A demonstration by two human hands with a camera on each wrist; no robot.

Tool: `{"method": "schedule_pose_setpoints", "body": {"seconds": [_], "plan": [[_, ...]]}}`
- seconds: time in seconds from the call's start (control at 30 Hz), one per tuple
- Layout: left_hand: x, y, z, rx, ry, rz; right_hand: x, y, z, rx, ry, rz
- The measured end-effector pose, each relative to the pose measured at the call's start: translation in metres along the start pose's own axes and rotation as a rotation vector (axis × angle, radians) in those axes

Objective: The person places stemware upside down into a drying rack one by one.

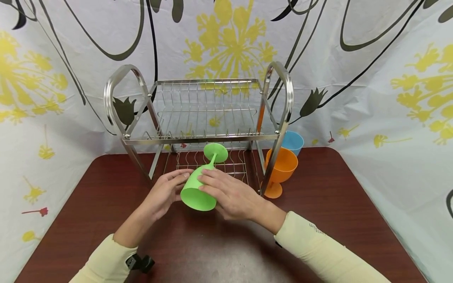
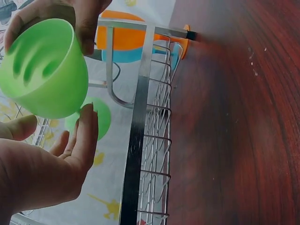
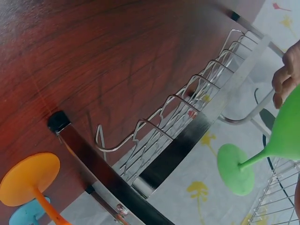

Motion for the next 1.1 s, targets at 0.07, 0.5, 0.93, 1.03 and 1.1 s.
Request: {"method": "schedule_pose_setpoints", "body": {"seconds": [0.07,0.5,0.93,1.03,1.1], "plan": [[0.0,0.0,-0.001,0.01,-0.012,0.016,0.001,0.0,0.0,0.009,-0.003,0.024],[0.002,0.001,-0.003,0.012,-0.181,0.033,0.003,-0.002,-0.002,0.085,-0.05,0.123],[0.002,0.001,-0.005,-0.015,-0.235,0.002,0.008,-0.002,-0.005,0.1,-0.089,0.088],[0.002,0.001,-0.005,-0.006,-0.236,-0.005,0.012,-0.003,-0.004,0.083,-0.116,0.04],[0.002,0.001,-0.005,-0.003,-0.23,-0.005,0.013,-0.003,-0.004,0.07,-0.128,0.008]]}}
Point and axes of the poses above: each hand's wrist, its own x-axis away from the middle knuckle, its own z-axis out of the back of the hand, y = z × x, the point moved 2 cm from there along -x, towards the middle knuckle, and after that the axes turned 13 degrees about z, right-handed, at the moved point
